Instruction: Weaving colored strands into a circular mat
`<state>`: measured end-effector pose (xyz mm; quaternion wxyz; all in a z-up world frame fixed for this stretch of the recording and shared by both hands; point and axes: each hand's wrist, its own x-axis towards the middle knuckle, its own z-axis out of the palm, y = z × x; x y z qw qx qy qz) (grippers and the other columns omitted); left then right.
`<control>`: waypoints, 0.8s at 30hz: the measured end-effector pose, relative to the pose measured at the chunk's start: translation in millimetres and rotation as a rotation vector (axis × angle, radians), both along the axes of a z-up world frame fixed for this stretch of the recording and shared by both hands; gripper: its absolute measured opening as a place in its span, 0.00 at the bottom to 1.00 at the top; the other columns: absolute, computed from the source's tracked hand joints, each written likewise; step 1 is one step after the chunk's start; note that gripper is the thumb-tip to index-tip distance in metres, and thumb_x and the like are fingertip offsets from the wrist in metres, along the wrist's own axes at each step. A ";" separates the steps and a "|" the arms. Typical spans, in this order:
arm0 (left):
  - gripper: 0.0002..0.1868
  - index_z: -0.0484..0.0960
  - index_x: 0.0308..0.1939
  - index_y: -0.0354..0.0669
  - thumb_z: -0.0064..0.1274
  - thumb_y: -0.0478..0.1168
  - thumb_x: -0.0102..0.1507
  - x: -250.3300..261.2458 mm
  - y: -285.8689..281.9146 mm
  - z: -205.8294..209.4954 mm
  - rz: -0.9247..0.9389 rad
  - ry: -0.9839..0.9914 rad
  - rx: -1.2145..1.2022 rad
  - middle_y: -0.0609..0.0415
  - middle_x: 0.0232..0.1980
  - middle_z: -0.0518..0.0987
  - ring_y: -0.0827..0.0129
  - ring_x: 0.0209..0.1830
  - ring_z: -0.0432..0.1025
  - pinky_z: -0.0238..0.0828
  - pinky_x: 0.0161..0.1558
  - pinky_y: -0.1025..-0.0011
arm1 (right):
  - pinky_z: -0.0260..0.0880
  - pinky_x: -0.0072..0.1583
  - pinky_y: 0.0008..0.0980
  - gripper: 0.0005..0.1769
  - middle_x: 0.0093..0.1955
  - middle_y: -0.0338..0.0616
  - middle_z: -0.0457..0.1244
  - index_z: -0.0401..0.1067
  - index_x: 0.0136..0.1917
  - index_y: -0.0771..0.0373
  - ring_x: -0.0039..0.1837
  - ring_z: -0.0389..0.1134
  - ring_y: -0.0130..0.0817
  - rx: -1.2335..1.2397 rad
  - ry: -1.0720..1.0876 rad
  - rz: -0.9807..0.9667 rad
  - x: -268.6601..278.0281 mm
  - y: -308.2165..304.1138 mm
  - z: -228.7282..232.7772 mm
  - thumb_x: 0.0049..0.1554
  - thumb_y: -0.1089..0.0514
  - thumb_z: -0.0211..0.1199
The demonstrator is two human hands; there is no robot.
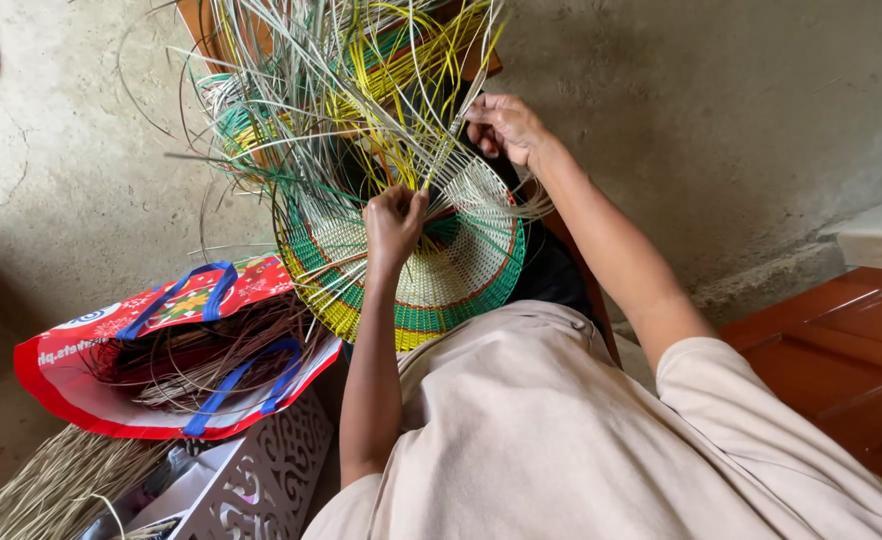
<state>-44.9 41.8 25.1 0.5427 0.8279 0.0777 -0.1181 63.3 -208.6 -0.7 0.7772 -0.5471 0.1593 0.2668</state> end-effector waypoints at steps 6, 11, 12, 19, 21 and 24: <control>0.10 0.81 0.27 0.41 0.61 0.38 0.63 -4.9 -5.5 24.1 -0.048 -0.085 0.015 0.59 0.23 0.71 0.75 0.18 0.59 0.57 0.19 0.77 | 0.69 0.36 0.20 0.07 0.40 0.41 0.69 0.72 0.47 0.61 0.38 0.70 0.28 0.288 -0.223 0.281 69.6 11.4 23.6 0.61 0.56 0.66; 0.10 0.81 0.26 0.39 0.61 0.38 0.62 1.6 -3.8 -2.4 0.044 -0.054 0.025 0.57 0.22 0.74 0.74 0.17 0.61 0.60 0.18 0.75 | 0.79 0.48 0.30 0.15 0.50 0.55 0.70 0.66 0.61 0.68 0.48 0.74 0.39 0.265 -0.262 0.029 103.5 14.5 39.0 0.62 0.59 0.60; 0.12 0.81 0.24 0.38 0.61 0.40 0.61 3.5 -2.0 -6.5 0.080 -0.060 0.051 0.57 0.20 0.73 0.74 0.16 0.60 0.59 0.19 0.74 | 0.81 0.49 0.30 0.31 0.53 0.56 0.71 0.61 0.72 0.73 0.51 0.75 0.41 0.193 -0.237 -0.042 105.8 9.2 36.5 0.60 0.58 0.62; 0.09 0.81 0.27 0.44 0.60 0.39 0.62 3.2 3.2 -29.2 0.095 0.135 0.009 0.59 0.21 0.74 0.76 0.15 0.60 0.59 0.16 0.77 | 0.75 0.30 0.16 0.07 0.45 0.50 0.72 0.73 0.42 0.66 0.34 0.73 0.28 -0.683 -0.149 0.013 -8.9 -5.6 56.3 0.62 0.70 0.58; 0.07 0.83 0.30 0.41 0.61 0.38 0.62 1.4 1.1 -31.9 0.089 0.104 -0.029 0.55 0.26 0.80 0.76 0.18 0.66 0.67 0.19 0.77 | 0.78 0.50 0.32 0.10 0.58 0.55 0.60 0.69 0.52 0.73 0.53 0.67 0.41 -1.011 -1.056 -0.181 -43.6 -3.7 72.3 0.57 0.69 0.65; 0.09 0.80 0.27 0.43 0.60 0.37 0.61 -2.6 -1.1 -23.9 0.076 0.042 -0.023 0.59 0.21 0.74 0.76 0.16 0.61 0.61 0.17 0.77 | 0.67 0.39 0.25 0.05 0.51 0.53 0.62 0.71 0.40 0.71 0.44 0.61 0.33 -0.845 -1.158 -0.091 -60.0 6.3 77.6 0.58 0.72 0.63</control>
